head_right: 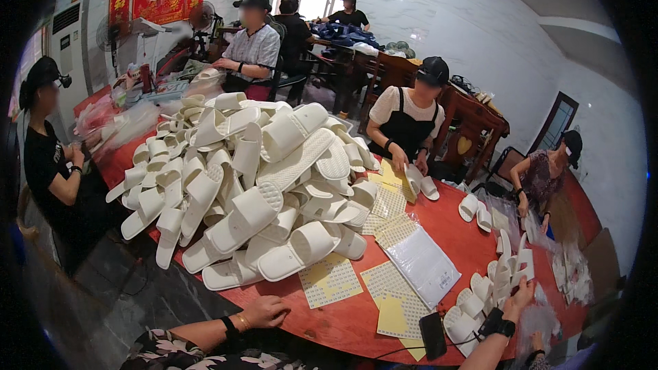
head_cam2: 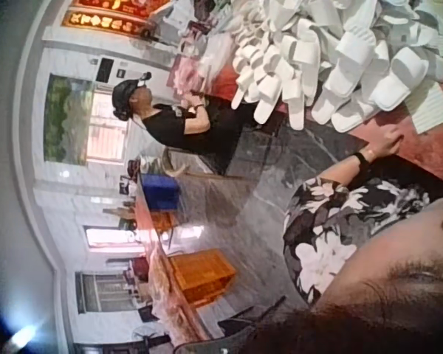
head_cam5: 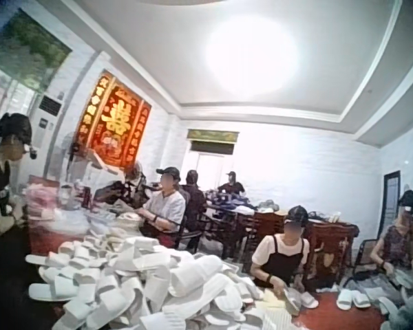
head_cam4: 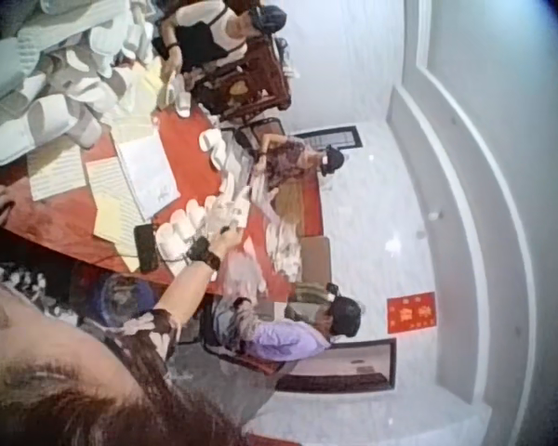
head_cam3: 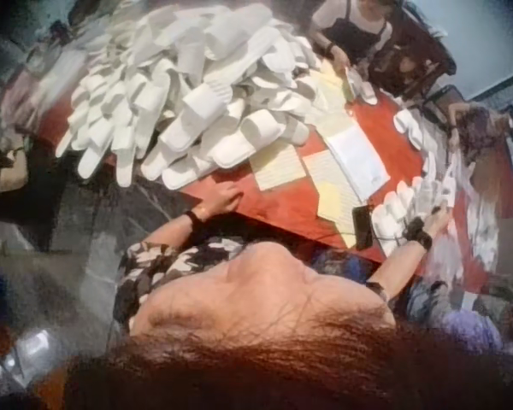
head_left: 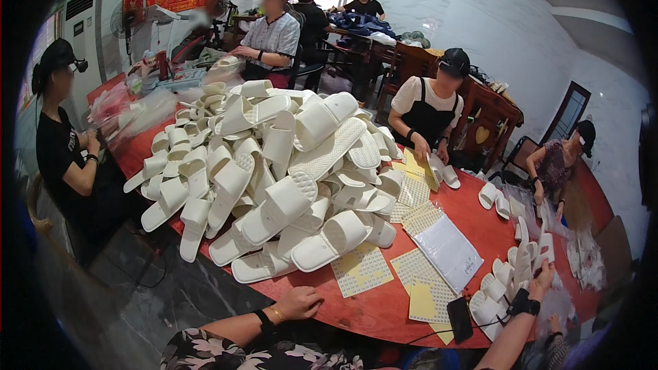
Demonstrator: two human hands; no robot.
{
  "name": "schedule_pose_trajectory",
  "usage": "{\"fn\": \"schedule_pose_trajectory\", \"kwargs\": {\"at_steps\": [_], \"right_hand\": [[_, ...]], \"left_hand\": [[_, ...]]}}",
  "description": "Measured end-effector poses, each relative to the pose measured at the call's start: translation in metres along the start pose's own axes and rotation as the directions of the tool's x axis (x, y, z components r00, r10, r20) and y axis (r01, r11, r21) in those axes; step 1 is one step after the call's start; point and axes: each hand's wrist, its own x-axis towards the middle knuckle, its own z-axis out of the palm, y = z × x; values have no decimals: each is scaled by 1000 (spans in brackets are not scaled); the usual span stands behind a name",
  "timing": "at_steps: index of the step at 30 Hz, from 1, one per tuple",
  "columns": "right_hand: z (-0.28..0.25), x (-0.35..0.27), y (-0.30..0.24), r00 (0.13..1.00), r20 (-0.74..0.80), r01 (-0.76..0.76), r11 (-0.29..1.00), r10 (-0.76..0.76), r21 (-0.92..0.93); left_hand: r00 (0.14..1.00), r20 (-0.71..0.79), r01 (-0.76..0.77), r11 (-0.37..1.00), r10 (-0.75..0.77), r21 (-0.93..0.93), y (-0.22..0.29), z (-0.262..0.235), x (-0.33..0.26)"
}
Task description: Applying labels and stickers to the interior and soles of white slippers.
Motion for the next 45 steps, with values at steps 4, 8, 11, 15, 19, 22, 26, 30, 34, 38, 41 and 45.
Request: {"fn": "schedule_pose_trajectory", "kwargs": {"at_steps": [4, 8, 11, 15, 19, 22, 26, 30, 34, 38, 41, 45], "right_hand": [[50, -52, -79, 995, 93, 28, 995, -37, 96], [105, -119, -144, 989, 144, -32, 998, 25, 49], [131, -183, -177, 961, 277, -44, 987, 0, 152], [182, -263, -190, 957, 291, -84, 978, 25, 192], [222, -336, -158, 949, 296, -145, 983, 105, 114], [253, -390, -121, 888, 370, -334, 937, 274, 107], [277, -447, -70, 817, 472, -313, 942, 332, -121], [281, -457, -81, 520, 740, -272, 904, 427, -330], [261, -446, -62, 510, 704, -398, 861, 495, -317], [242, -431, -39, 719, 644, 8, 922, 264, -387], [218, -425, -7, 654, 748, 423, 766, 111, -484], [208, -439, 17, 578, 748, 364, 717, 327, -594]], "left_hand": [[1000, 8, 24, 1000, -24, -5, 3, 1, -5], [999, 10, 41, 998, -40, -40, -8, 3, -7], [998, 5, 67, 996, -66, -65, -8, 1, 2], [993, 11, 114, 990, -114, -77, -9, -7, 8], [983, 23, 182, 975, -180, -131, -6, -4, 5], [965, 81, 259, 950, -248, -177, -5, -4, 1], [896, 160, 439, 769, -415, -466, 4, -1, 3], [839, 281, 482, 398, -466, -781, 6, 1, 2], [782, 351, 500, 183, -515, -846, 13, -5, 7], [675, 398, 599, 147, -622, -787, 15, -5, 7], [667, 406, 614, 152, -625, -774, 16, 0, 9], [702, 393, 636, 275, -593, -721, 29, 2, 12]]}}
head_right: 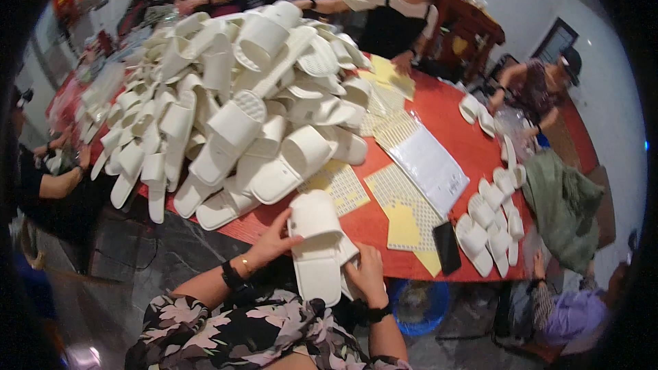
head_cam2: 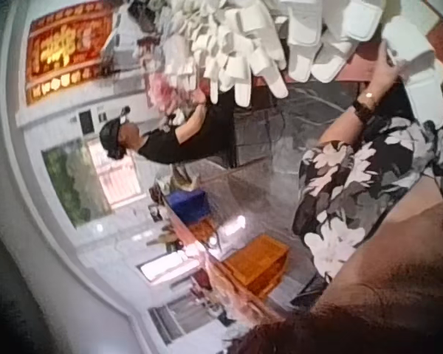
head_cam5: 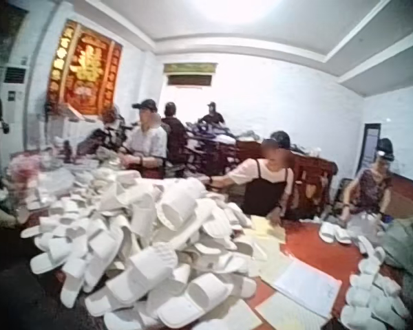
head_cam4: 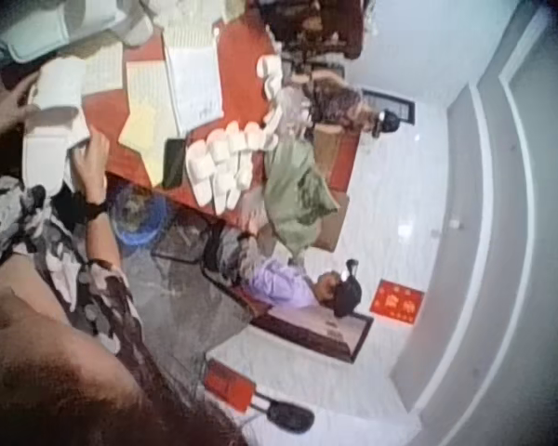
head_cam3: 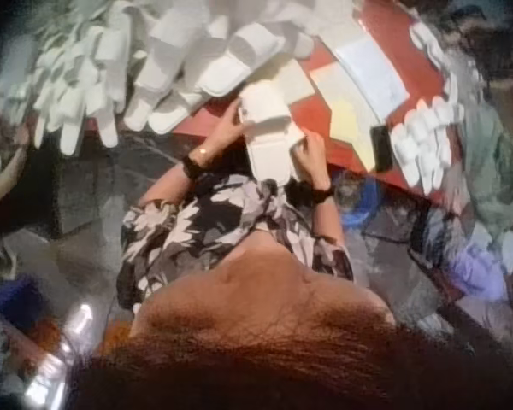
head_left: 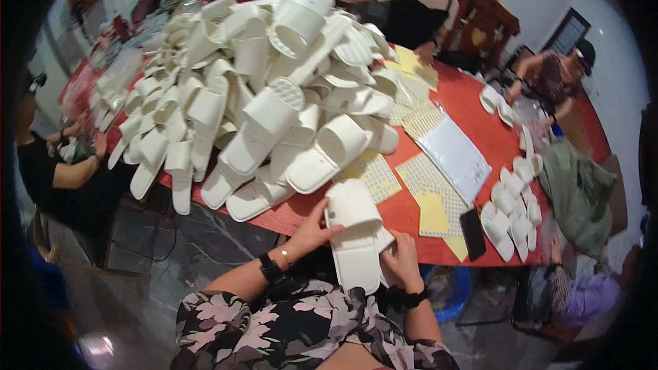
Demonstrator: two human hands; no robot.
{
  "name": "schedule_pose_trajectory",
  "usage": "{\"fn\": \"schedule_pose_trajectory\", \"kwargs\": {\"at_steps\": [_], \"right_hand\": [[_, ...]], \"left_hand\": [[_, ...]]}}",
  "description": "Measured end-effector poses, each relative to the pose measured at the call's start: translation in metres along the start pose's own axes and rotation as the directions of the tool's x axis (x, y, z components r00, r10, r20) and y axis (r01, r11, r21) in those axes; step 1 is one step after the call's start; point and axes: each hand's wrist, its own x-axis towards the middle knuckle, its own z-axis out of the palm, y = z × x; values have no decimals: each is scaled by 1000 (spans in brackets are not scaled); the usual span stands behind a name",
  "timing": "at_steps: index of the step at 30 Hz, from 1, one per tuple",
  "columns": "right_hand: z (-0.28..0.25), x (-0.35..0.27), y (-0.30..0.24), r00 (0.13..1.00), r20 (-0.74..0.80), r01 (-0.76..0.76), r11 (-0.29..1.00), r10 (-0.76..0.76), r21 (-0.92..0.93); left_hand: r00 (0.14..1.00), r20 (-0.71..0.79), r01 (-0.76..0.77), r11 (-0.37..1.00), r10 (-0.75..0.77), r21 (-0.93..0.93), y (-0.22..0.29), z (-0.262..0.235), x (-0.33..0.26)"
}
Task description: Applying labels and stickers to the interior and soles of white slippers.
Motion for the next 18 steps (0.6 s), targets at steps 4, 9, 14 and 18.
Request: {"fn": "schedule_pose_trajectory", "kwargs": {"at_steps": [4, 9, 14, 18], "right_hand": [[8, 6, -5, 993, -25, -112, 994, 112, 18], [0, 14, -5, 992, -97, -92, 990, 82, -106], [-26, 14, 9, 933, -307, -226, 971, 191, -84], [-32, 13, 29, 895, -335, -346, 933, 295, -101]], "left_hand": [[963, 70, -264, 854, 261, 448, 4, 13, 6], [944, 17, -308, 862, 330, 402, 3, 5, 14], [898, -108, -353, 843, 427, 406, 18, -7, 11], [871, -126, -359, 791, 474, 495, -6, -4, 17]]}}
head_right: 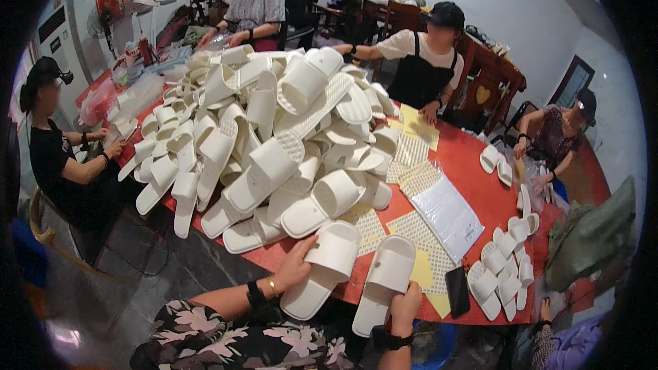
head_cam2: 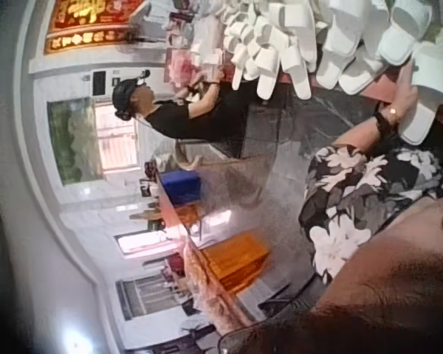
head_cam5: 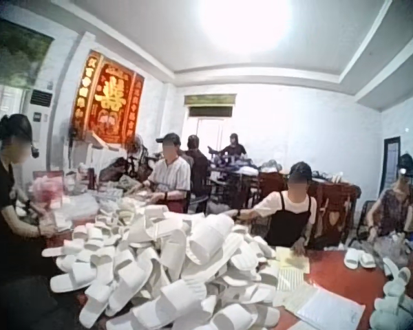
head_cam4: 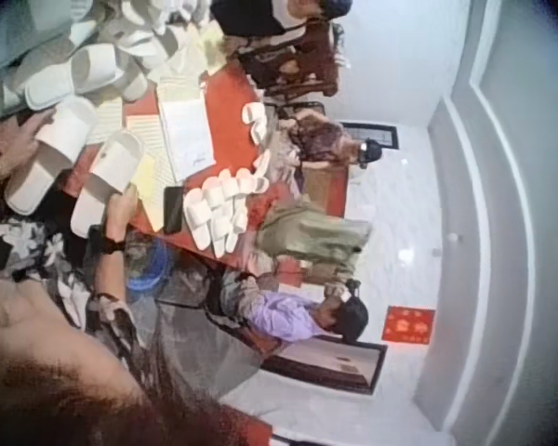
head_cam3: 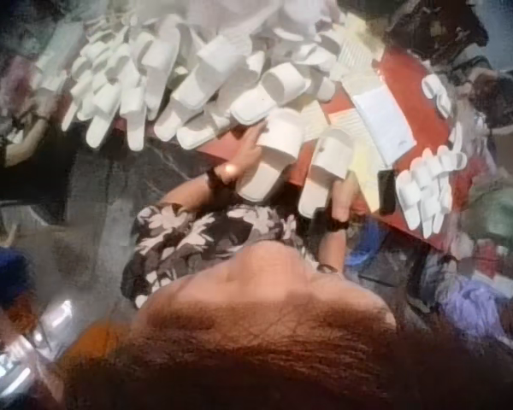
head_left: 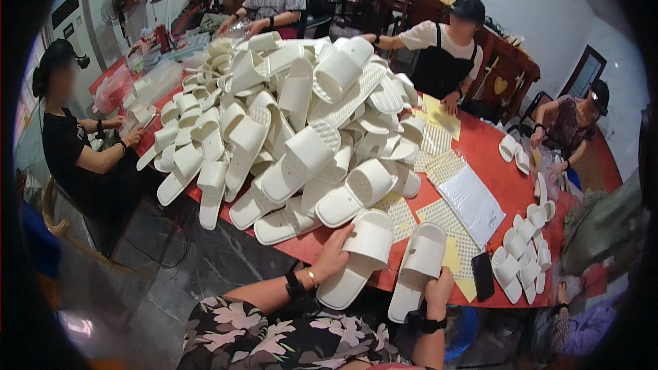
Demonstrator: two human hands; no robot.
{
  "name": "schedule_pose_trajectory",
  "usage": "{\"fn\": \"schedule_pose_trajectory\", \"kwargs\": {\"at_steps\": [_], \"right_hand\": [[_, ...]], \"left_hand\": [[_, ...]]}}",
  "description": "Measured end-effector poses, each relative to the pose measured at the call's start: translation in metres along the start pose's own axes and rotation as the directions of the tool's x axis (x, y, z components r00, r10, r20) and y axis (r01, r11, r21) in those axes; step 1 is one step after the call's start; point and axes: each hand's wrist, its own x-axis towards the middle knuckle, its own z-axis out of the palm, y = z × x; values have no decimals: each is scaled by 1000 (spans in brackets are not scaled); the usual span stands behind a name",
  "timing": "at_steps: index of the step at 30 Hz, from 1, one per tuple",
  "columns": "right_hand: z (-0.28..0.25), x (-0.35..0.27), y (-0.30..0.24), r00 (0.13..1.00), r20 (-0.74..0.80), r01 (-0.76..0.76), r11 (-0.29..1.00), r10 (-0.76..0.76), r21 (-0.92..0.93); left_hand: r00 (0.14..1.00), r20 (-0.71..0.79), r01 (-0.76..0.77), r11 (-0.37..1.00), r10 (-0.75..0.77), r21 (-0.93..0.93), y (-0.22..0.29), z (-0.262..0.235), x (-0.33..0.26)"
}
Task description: Applying labels and stickers to the interior and soles of white slippers.
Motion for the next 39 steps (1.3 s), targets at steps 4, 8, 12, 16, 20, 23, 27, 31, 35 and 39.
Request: {"fn": "schedule_pose_trajectory", "kwargs": {"at_steps": [4, 8, 12, 16, 20, 23, 27, 31, 35, 39], "right_hand": [[8, -1, -8, 997, 53, -47, 998, 48, -30], [26, 5, -20, 997, 32, 68, 997, -69, 25], [31, 23, -21, 994, 85, 73, 997, -71, -14], [25, 45, -38, 1000, -8, 17, 999, -17, -36], [27, 50, -37, 998, 47, 40, 998, -37, -58], [40, 44, -35, 996, 79, 45, 998, -41, -52], [56, 37, -21, 989, 42, 134, 980, -142, 144], [53, 32, 2, 993, 54, 91, 959, -110, 269], [61, 35, 19, 988, 99, 97, 976, -118, 193], [64, 36, 20, 985, 76, 140, 976, -155, 167]], "left_hand": [[995, -61, -77, 996, 80, 41, -5, 27, 5], [998, -66, -9, 997, 14, 73, -19, 39, 8], [993, -115, 7, 1000, -3, 29, -21, 39, 15], [992, -118, -48, 998, 51, 27, -1, 37, 31], [1000, -27, 5, 999, -3, 46, -2, 34, 39], [998, 24, -61, 972, 57, 226, -7, 27, 27], [970, 29, -236, 894, 243, 380, -27, 22, 0], [977, 114, -207, 919, 179, 334, -27, 30, -1], [963, 153, -256, 935, 223, 247, -21, 27, -2], [971, 164, -212, 940, 172, 269, -9, 20, 1]]}}
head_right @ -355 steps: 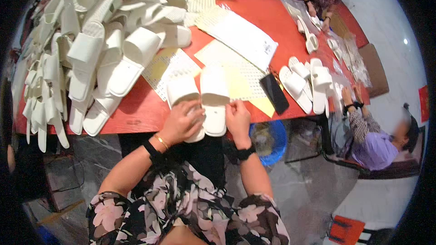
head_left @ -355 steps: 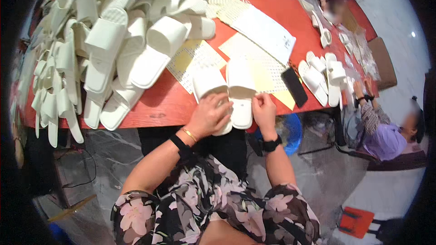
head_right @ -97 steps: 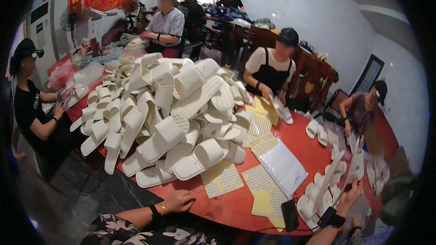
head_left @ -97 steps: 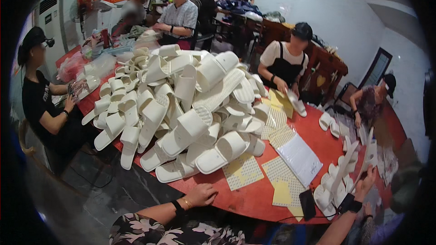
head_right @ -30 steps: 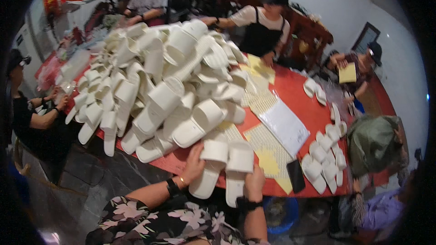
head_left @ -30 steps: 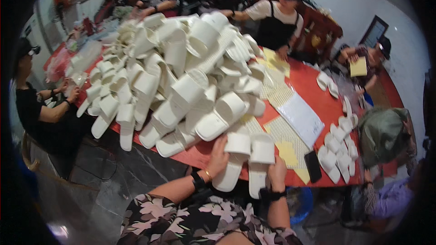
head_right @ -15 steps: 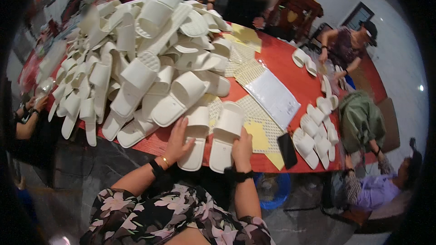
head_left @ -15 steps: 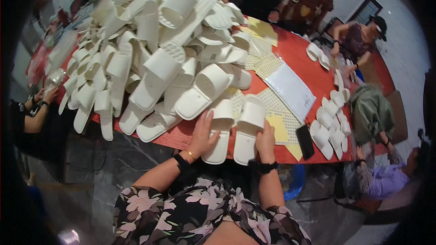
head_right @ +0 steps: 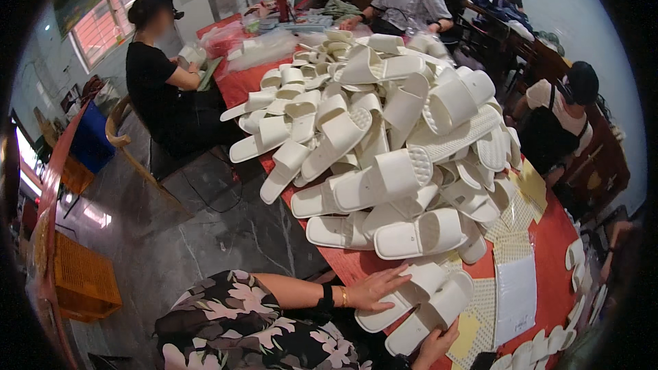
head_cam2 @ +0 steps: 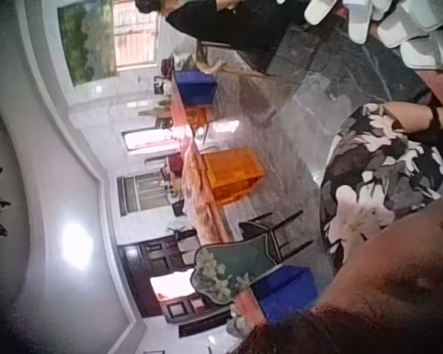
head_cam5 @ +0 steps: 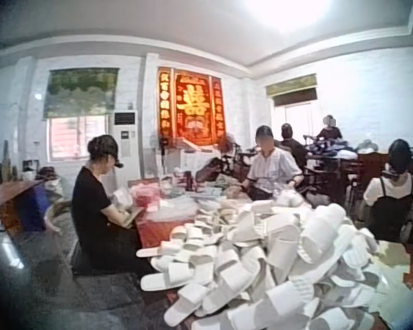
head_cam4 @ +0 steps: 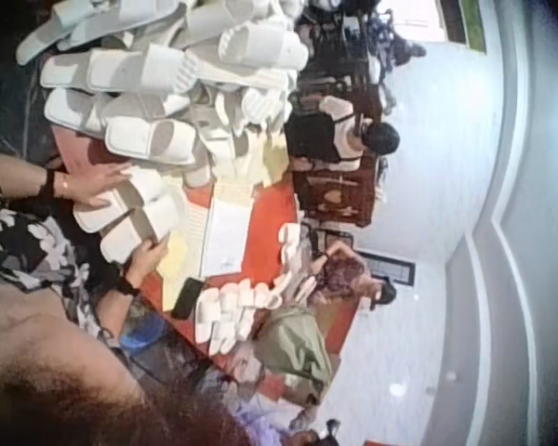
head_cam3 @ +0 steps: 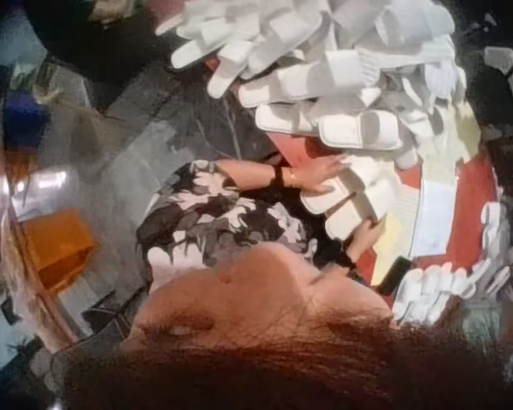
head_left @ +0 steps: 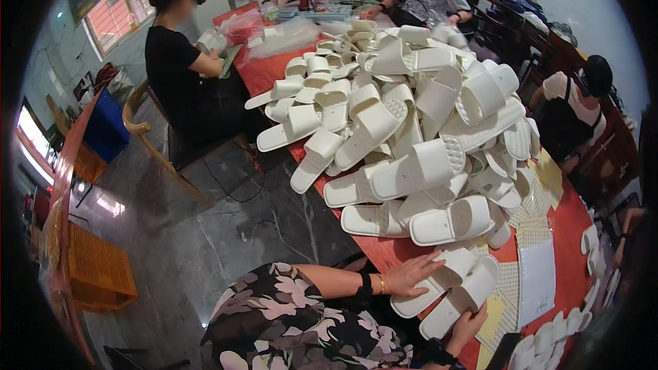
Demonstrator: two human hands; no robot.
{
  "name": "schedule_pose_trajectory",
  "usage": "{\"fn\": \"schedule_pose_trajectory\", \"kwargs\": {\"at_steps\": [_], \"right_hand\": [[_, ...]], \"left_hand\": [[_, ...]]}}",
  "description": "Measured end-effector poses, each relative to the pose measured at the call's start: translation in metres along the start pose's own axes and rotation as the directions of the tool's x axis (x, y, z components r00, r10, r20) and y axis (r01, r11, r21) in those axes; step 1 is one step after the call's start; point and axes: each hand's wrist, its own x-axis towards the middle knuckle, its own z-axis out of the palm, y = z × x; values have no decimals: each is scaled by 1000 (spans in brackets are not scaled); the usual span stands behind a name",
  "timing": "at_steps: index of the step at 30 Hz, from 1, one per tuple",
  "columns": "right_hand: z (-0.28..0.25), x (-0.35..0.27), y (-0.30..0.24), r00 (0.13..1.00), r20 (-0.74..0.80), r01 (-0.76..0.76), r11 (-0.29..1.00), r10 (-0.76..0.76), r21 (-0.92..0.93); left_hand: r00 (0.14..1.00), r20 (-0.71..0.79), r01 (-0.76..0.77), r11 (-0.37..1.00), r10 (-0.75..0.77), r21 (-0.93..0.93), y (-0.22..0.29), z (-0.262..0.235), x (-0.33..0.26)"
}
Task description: Applying labels and stickers to the interior and soles of white slippers.
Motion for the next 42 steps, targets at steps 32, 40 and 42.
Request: {"fn": "schedule_pose_trajectory", "kwargs": {"at_steps": [32, 40, 42], "right_hand": [[-1, 6, 12, 984, 162, -117, 945, 70, 305], [1, 9, 20, 987, 151, -96, 967, 61, 236], [2, 1, 40, 997, 75, -52, 961, 33, 272]], "left_hand": [[1000, -12, 5, 999, -6, -35, -3, -1, -2], [999, -44, -31, 999, 32, 6, -2, 2, -2], [998, -7, -57, 998, 57, -10, 1, 7, 3]]}}
